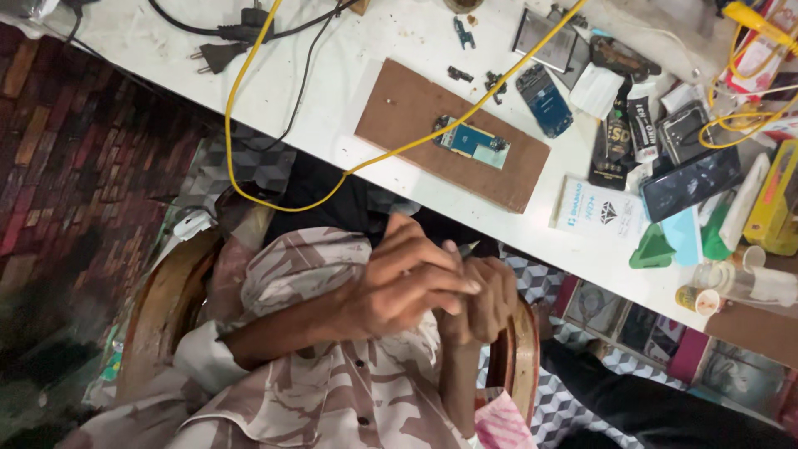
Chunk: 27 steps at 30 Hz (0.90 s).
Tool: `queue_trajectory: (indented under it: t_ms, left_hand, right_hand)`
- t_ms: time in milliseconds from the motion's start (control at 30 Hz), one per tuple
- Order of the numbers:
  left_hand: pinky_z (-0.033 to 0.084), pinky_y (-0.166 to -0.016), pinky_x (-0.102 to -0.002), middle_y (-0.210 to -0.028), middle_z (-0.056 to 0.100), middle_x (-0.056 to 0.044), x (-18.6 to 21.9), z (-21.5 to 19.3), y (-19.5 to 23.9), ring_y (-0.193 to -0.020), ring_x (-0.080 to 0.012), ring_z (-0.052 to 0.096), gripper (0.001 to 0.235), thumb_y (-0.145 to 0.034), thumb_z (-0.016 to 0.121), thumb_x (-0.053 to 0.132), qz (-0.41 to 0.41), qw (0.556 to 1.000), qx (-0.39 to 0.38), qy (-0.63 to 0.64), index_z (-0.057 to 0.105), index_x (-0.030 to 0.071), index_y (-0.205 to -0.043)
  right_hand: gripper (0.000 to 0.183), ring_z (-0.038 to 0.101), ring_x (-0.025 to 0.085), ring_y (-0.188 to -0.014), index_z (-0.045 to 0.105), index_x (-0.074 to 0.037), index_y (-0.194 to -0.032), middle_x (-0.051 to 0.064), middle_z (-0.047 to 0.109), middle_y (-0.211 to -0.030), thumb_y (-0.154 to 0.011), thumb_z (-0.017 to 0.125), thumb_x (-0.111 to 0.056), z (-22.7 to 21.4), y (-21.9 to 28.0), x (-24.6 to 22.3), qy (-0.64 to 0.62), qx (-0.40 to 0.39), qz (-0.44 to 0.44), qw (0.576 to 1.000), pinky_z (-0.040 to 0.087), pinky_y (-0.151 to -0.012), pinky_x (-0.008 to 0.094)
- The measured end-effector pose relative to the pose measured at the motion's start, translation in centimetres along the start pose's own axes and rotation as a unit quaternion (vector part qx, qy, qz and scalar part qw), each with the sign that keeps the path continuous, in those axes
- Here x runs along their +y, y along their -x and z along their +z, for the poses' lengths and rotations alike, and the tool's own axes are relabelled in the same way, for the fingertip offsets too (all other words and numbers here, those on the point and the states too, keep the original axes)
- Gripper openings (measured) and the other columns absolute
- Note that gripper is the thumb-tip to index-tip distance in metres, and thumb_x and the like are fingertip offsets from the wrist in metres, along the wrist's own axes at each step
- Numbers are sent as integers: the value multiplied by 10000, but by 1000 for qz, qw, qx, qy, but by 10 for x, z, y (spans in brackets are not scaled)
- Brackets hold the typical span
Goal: The person uses a screwdriver to remove screws from a small blue circuit board, then uses a soldering iron to work on the board's components. The person repeatedly applies the soldering iron to different points on the board while holding it steady.
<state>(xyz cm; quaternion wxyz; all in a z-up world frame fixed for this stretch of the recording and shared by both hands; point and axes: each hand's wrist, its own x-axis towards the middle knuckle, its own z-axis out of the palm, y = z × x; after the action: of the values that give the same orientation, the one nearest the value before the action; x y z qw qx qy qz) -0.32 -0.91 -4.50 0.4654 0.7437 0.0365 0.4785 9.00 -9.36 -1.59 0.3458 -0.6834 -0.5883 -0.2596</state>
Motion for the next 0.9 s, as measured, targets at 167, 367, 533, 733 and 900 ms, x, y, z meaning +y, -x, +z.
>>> queue_trajectory:
  t_ms: [167, 367, 533, 733, 900]
  left_hand:
    - [363, -936, -452, -1111, 658, -62, -19, -42, -11, -939, -203, 599, 384, -894, 660, 377, 7, 998, -20, -57, 682, 71, -1125]
    - [328, -954, -457, -1132, 622, -97, -88, -90, -48, -1017, -281, 575, 372, -942, 673, 23, -104, 928, -99, -344, 686, 73, -1310]
    - [359, -913, -438, -1075, 612, -77, -142, -95, -63, -1010, -265, 584, 333, -882, 737, 5, -56, 886, -178, -425, 731, 72, -1209]
    - [381, -899, -439, -1048, 591, -85, -153, -89, -60, -976, -257, 615, 366, -775, 742, -33, -83, 908, -179, -370, 724, 54, -1130]
    - [401, -888, -431, -1142, 616, -134, -135, -96, -60, -952, -237, 638, 383, -756, 686, -89, -87, 891, -139, -422, 679, 0, -1128]
  right_hand:
    - [97, 677, 298, -737, 685, 14, -952, 120, 675, -867, -938, 759, 75, 17, 8, 13, 83, 53, -8, 995, 531, -616, 400]
    - [81, 624, 237, -716, 695, -18, -1019, 93, 638, -852, -1046, 772, -23, 29, 4, 92, 116, 81, 234, 962, 469, -578, 361]
    - [113, 653, 269, -699, 779, -73, -975, 94, 664, -828, -898, 860, -91, 35, 0, 163, 183, -27, 217, 959, 456, -586, 434]
    - [82, 658, 335, -748, 766, -81, -870, 132, 707, -929, -838, 840, -66, 63, -8, 186, 210, -87, 175, 958, 470, -618, 450]
    - [223, 635, 346, -794, 722, 50, -993, 161, 662, -929, -804, 770, -57, 61, -17, 189, 227, -68, 43, 970, 479, -680, 456]
